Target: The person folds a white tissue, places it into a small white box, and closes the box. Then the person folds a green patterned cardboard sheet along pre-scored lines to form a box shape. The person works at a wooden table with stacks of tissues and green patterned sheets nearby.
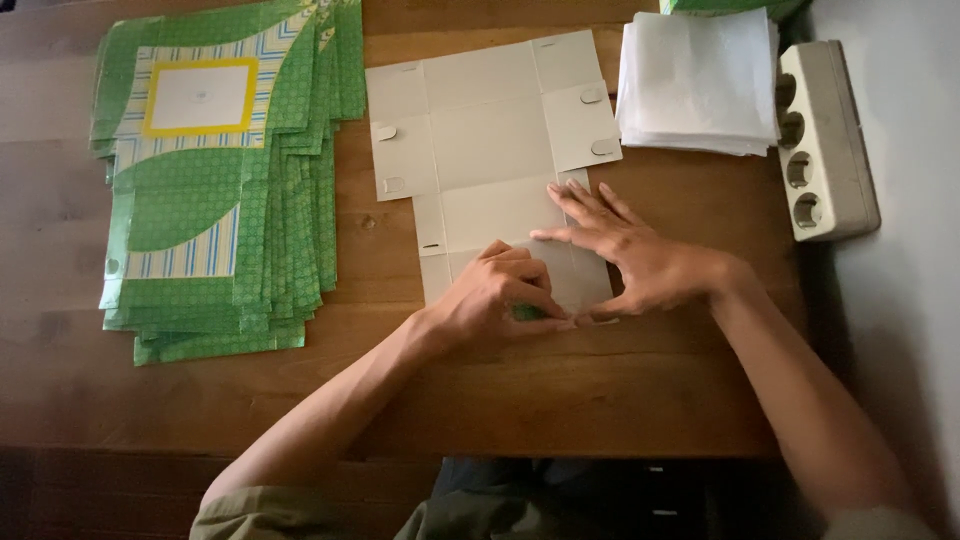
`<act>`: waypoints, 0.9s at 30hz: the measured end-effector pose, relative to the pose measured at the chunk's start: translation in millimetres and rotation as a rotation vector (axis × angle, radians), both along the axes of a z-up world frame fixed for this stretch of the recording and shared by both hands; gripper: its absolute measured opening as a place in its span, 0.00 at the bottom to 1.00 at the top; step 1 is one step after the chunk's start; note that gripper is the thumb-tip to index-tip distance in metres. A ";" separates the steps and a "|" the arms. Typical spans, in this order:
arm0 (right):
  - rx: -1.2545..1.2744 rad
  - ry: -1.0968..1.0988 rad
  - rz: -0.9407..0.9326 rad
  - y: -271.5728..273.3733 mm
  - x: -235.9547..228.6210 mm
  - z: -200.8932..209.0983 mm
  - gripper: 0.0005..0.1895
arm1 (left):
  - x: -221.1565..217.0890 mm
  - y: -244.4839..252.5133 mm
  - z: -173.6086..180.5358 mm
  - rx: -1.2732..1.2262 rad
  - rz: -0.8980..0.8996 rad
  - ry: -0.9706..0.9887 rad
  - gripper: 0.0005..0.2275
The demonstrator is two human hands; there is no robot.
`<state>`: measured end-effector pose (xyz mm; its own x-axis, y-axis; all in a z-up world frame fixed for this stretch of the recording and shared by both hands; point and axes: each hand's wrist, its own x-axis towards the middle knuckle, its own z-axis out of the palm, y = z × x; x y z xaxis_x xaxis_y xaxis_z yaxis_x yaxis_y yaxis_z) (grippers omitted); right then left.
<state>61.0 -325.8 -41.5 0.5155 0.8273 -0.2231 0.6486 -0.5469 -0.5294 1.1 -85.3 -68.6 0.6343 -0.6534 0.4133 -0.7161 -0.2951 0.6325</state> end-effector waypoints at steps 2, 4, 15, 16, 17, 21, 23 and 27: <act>-0.035 0.003 0.009 -0.4 1.5 -1.1 0.55 | 0.0 -0.4 -5.2 0.004 0.024 -0.009 0.05; -0.031 0.018 -0.005 2.2 0.5 4.7 0.52 | 0.1 -0.6 -3.1 0.002 0.013 -0.010 0.06; 0.002 0.065 -0.019 1.4 0.9 11.9 0.41 | -1.0 -1.1 3.1 0.010 0.014 -0.007 0.05; 0.004 0.059 -0.017 1.2 1.1 11.5 0.41 | -0.8 -1.0 2.0 0.013 0.017 -0.001 0.05; 0.005 0.053 -0.013 1.2 1.1 11.1 0.41 | -1.2 -0.8 0.7 0.015 0.021 0.006 0.05; 0.009 0.033 -0.002 1.5 0.4 11.8 0.41 | -1.4 -0.5 2.5 0.024 0.028 -0.004 0.04; 0.005 0.044 -0.023 2.5 -0.5 12.8 0.45 | 0.6 -0.4 -5.0 0.025 0.010 -0.002 0.04; 0.011 0.057 -0.018 1.5 -0.2 10.7 0.49 | 1.9 4.4 3.7 0.063 -0.022 0.015 0.05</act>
<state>60.8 -324.3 -30.9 0.5165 0.8208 -0.2438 0.6073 -0.5519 -0.5715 3.0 -80.9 -64.9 0.6253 -0.6914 0.3619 -0.7136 -0.3188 0.6238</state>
